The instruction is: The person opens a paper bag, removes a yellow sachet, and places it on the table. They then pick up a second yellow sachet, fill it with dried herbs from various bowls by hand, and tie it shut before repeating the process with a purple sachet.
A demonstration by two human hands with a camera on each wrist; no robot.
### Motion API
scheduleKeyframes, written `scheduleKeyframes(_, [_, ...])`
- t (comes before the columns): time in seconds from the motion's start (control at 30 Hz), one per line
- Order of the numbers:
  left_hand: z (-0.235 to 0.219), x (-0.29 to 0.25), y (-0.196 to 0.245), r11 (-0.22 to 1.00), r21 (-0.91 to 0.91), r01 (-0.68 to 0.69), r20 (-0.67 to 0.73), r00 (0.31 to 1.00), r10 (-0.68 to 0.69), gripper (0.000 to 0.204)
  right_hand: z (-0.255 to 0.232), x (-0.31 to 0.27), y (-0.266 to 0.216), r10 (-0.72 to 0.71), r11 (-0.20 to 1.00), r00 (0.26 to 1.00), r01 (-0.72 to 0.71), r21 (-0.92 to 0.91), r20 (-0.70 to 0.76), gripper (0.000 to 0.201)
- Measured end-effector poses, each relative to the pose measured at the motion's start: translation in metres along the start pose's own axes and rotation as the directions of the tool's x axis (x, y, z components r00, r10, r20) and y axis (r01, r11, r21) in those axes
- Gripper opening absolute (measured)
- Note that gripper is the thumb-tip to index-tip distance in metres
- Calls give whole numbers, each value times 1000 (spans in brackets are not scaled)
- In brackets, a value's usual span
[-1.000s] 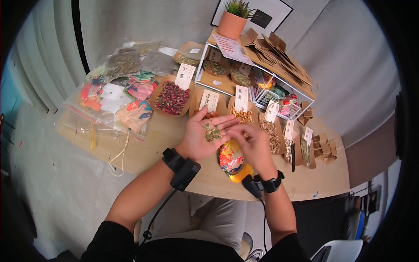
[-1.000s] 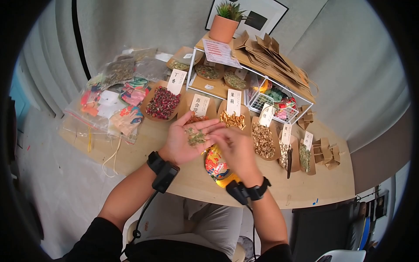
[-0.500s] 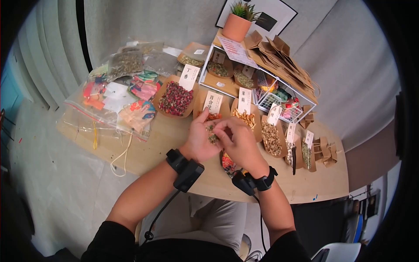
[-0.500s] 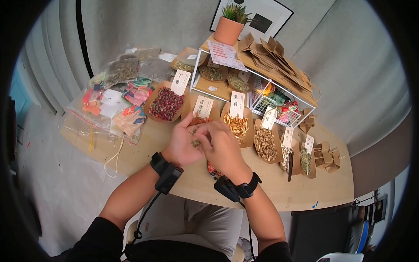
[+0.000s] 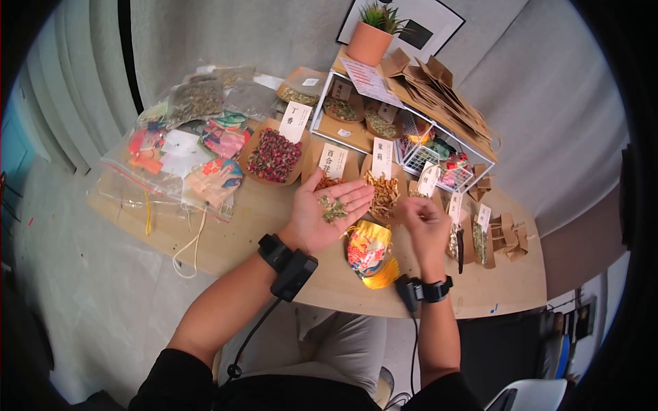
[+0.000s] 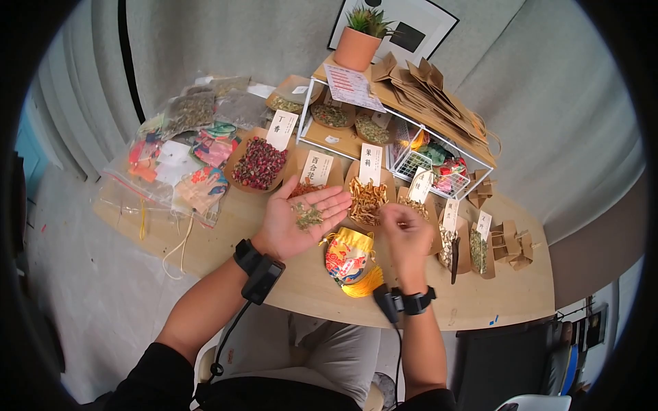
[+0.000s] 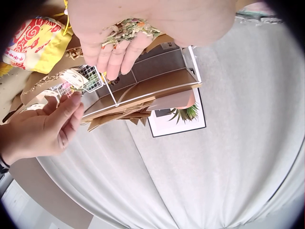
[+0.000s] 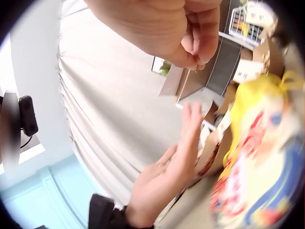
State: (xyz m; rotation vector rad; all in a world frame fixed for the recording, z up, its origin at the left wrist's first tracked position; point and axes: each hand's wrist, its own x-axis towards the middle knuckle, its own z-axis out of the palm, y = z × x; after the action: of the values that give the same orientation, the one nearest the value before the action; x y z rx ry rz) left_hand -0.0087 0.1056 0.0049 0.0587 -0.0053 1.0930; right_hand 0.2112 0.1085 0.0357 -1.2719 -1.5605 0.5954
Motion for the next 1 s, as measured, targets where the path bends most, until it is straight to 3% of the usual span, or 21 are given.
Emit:
scheduleKeyframes(0.17, [-1,2,-1,1000,-9,-3,0,1000,3,77,-61,18,39,33,930,996,-62,-363,-87,16])
scheduleKeyframes(0.27, [0,0,-1,1000,-10,-3,0,1000,3,77,-68,6,38,-93,737,996,75,-671,9,19])
scheduleKeyframes(0.37, [2,0,0,1000,-7,-11,-17,1000,11,77,-60,-13,19,-2,734,999,36,-679,50,20])
scheduleKeyframes(0.5, [3,-1,-1,1000,19,-18,-30,999,19,76,-44,-25,14,-65,796,995,94,-598,71,18])
scheduleKeyframes(0.6, [4,-1,-1,1000,12,-20,-50,999,21,76,-37,-23,7,-59,762,995,96,-640,80,15])
scheduleKeyframes(0.7, [4,-2,0,1000,7,-30,-56,998,30,76,-28,-16,10,-364,598,915,373,-710,174,14])
scheduleKeyframes(0.8, [6,-2,0,999,20,-39,-59,997,40,76,-19,-9,19,-397,538,871,477,-695,290,16])
scheduleKeyframes(1.0, [0,0,1,999,-17,-29,-15,999,29,76,-14,-13,13,-314,568,874,486,-664,371,20])
